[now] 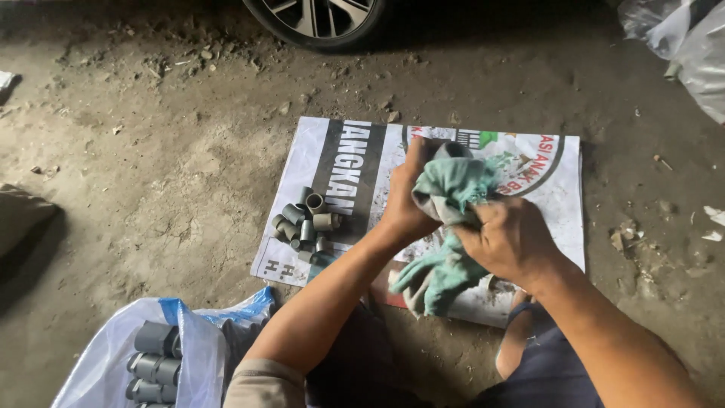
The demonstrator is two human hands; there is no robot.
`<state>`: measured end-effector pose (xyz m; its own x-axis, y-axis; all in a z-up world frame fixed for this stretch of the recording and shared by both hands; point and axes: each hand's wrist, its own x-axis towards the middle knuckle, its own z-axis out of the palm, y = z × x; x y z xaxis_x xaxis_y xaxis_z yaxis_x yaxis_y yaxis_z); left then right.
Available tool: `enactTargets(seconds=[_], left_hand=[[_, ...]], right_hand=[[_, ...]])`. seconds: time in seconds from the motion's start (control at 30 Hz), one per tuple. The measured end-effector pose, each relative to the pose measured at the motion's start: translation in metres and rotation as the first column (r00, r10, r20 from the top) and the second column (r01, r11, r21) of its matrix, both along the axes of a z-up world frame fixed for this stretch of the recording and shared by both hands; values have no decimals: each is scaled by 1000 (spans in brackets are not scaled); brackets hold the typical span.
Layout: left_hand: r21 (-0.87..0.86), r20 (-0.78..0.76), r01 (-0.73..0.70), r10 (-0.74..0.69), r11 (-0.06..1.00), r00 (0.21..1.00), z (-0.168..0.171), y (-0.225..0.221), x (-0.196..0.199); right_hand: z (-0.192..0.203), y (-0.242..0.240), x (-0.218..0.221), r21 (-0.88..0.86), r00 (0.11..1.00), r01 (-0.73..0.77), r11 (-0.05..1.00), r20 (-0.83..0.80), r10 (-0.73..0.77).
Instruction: The person sits on the ground and wipes small cylindrical metal parts with a cloth, handling them one at a time. The person places each cleaned part into a plastic bag beside them.
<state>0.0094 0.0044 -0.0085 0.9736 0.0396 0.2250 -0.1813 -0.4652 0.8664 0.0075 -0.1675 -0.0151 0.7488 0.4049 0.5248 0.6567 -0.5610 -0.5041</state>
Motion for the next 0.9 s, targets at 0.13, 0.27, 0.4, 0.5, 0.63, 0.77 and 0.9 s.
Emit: enactTargets(seconds=[0.13, 0.27, 0.4, 0.5, 0.63, 0.77, 0.9], left_hand=[[-290, 267, 207, -128, 934, 955, -25, 12, 9], [-343, 339, 255, -134, 904, 931, -12, 14, 3], [-204, 268, 407, -349, 890, 898, 27, 19, -15], [-150, 257, 442, -397, 884, 881, 28, 20, -19], [-62, 216, 456, -434, 888, 875, 24, 20, -17], [-36, 225, 507, -487, 861, 844, 12, 18, -13], [84, 203, 480, -486, 873, 850, 8, 15, -9]], right_hand=[[-3, -22, 6, -5, 992, -51, 999, -116, 50], [19, -46, 16, 56, 969, -56, 997, -238, 67], [32, -66, 13, 157, 912, -17, 987, -402, 80], [51, -64, 3, 259, 900, -17, 966, -418, 128], [41, -82, 4, 322, 922, -62, 945, -343, 177], [67, -64, -5, 368, 901, -142, 919, -338, 274], [63, -60, -8, 262, 934, -149, 953, -280, 224]])
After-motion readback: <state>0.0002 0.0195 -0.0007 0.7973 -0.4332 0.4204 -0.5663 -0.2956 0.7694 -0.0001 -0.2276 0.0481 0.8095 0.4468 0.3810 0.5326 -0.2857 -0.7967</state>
